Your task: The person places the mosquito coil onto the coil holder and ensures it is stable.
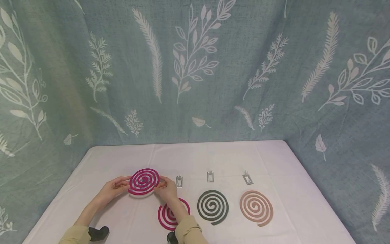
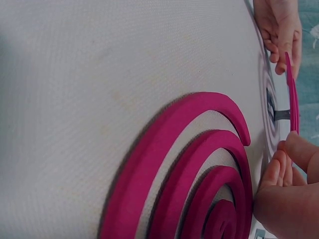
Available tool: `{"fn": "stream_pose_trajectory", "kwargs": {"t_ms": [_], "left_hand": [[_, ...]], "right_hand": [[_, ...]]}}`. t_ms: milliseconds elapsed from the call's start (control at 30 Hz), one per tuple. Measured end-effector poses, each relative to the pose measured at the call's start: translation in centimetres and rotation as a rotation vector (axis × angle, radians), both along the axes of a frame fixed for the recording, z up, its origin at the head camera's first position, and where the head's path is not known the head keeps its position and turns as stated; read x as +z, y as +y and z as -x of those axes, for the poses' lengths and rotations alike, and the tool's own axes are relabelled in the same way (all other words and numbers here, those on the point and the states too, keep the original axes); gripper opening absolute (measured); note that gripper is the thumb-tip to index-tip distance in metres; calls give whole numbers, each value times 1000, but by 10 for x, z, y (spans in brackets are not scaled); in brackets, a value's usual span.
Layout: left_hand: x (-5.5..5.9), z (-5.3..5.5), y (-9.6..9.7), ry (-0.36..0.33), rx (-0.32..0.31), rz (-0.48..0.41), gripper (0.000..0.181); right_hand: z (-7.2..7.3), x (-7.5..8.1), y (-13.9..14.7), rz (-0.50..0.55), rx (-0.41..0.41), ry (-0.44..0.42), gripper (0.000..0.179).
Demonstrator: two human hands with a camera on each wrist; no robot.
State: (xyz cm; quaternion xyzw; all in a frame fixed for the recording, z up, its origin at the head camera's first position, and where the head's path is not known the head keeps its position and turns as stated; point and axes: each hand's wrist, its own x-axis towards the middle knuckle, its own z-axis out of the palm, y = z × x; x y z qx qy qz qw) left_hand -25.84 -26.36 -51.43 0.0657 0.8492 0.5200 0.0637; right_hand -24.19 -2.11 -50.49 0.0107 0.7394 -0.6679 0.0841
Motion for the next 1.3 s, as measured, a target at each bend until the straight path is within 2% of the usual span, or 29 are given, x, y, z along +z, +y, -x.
{"fn": "stream_pose_trajectory", "kwargs": {"t_ms": [700, 1300], "left_hand": [[0, 0, 0, 1, -5, -7, 47], [0, -1, 0, -3, 3, -4, 47]], "right_hand": [[1, -1, 1, 17, 8, 3, 52], [1, 1, -1, -17, -7, -15, 52]]}}
